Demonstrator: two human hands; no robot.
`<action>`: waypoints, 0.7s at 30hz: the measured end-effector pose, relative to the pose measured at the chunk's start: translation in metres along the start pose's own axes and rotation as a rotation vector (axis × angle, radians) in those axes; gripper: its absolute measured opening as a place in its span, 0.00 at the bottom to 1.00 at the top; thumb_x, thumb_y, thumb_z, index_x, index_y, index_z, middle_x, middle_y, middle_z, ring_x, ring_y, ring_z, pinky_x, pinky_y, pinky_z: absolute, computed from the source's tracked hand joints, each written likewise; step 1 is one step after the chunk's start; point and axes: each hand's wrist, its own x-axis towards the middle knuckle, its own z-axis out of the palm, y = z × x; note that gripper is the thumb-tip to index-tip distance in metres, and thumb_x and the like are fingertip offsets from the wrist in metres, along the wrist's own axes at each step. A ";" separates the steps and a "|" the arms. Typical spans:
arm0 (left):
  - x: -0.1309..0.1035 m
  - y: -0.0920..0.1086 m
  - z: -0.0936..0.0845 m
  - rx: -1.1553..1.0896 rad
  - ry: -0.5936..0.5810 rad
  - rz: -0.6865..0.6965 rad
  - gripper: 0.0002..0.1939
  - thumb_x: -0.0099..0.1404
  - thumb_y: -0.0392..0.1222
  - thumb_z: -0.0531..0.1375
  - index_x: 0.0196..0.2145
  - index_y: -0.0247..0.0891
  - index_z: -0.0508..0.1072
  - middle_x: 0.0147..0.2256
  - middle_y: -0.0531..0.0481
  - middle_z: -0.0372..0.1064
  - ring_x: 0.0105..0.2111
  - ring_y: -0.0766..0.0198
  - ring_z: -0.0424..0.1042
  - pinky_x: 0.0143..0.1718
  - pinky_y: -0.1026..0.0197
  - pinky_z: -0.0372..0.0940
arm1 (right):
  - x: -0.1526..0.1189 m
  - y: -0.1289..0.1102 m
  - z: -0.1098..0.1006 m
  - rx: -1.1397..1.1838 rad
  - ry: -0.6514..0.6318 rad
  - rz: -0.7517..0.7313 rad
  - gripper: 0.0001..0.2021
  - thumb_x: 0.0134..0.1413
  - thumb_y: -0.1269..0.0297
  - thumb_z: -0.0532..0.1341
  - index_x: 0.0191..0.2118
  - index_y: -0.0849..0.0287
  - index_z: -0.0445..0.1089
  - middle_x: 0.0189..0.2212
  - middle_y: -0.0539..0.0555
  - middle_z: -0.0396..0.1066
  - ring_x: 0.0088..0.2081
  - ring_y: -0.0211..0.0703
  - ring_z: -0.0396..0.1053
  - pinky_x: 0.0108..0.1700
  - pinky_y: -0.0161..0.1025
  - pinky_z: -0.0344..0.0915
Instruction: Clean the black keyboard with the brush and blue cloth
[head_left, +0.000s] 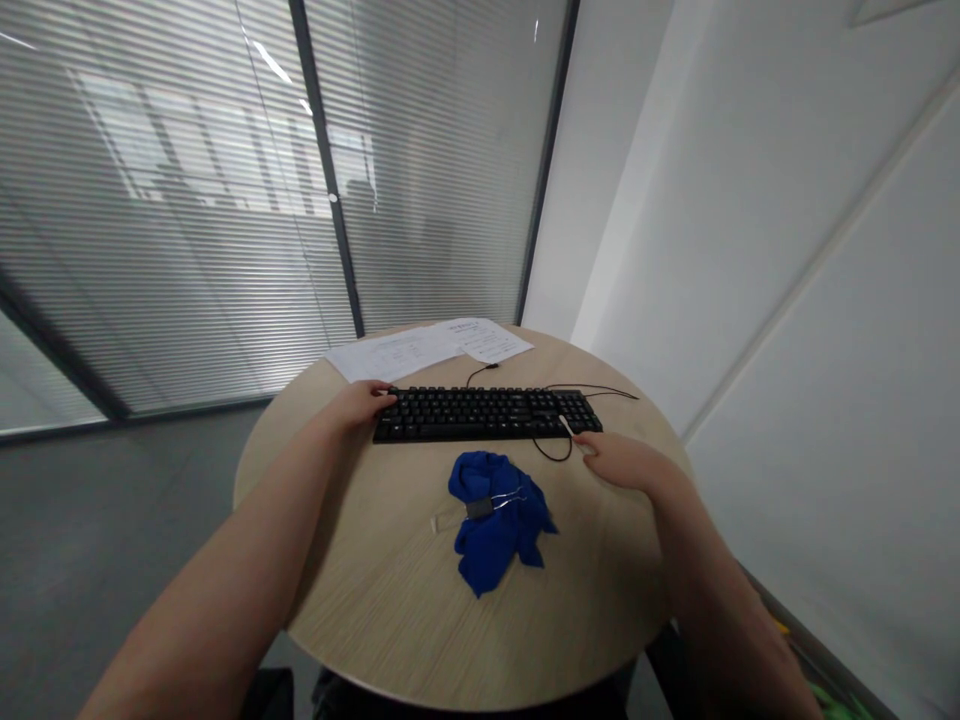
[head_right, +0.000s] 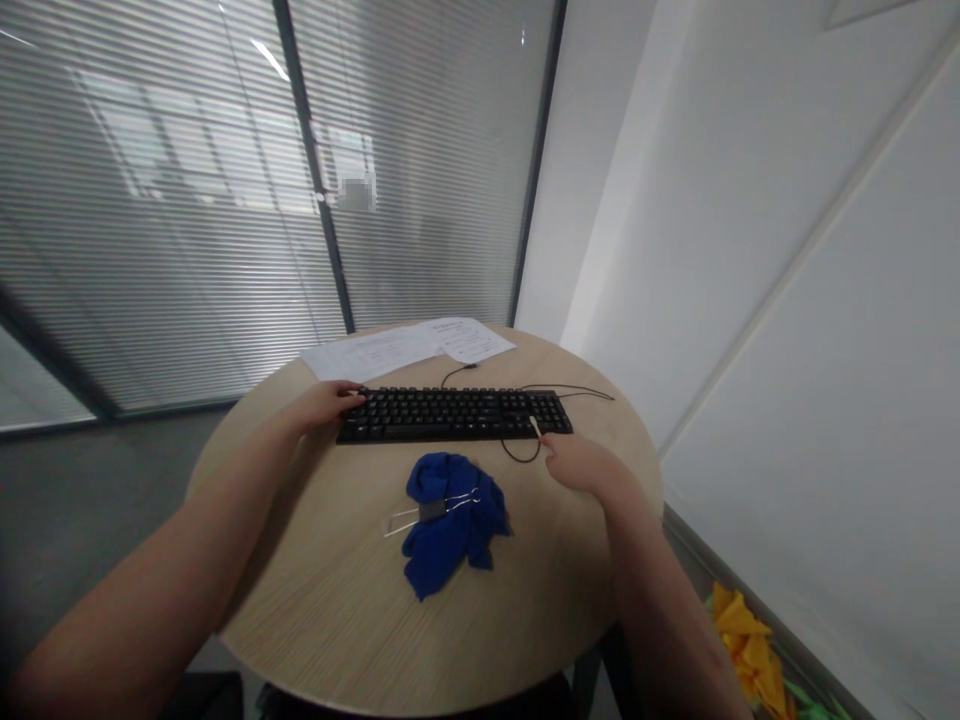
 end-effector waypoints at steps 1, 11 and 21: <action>0.000 0.000 0.000 0.006 -0.001 0.000 0.23 0.57 0.47 0.61 0.48 0.35 0.77 0.32 0.48 0.77 0.28 0.61 0.74 0.23 0.67 0.65 | -0.002 0.001 -0.001 0.003 -0.004 -0.007 0.25 0.53 0.73 0.53 0.58 0.63 0.69 0.56 0.63 0.70 0.56 0.54 0.69 0.57 0.46 0.63; -0.004 0.003 -0.001 -0.005 0.008 0.006 0.22 0.55 0.48 0.63 0.46 0.36 0.78 0.31 0.48 0.77 0.28 0.60 0.74 0.23 0.66 0.66 | -0.013 -0.002 -0.011 0.074 -0.030 -0.041 0.26 0.49 0.74 0.54 0.56 0.62 0.71 0.55 0.61 0.71 0.55 0.52 0.69 0.58 0.44 0.63; 0.005 -0.005 0.000 0.072 -0.022 0.031 0.22 0.59 0.47 0.59 0.49 0.35 0.76 0.34 0.47 0.77 0.30 0.61 0.74 0.24 0.67 0.65 | -0.029 0.007 -0.007 0.156 0.177 -0.008 0.26 0.57 0.69 0.51 0.62 0.59 0.66 0.59 0.58 0.68 0.59 0.51 0.65 0.62 0.47 0.58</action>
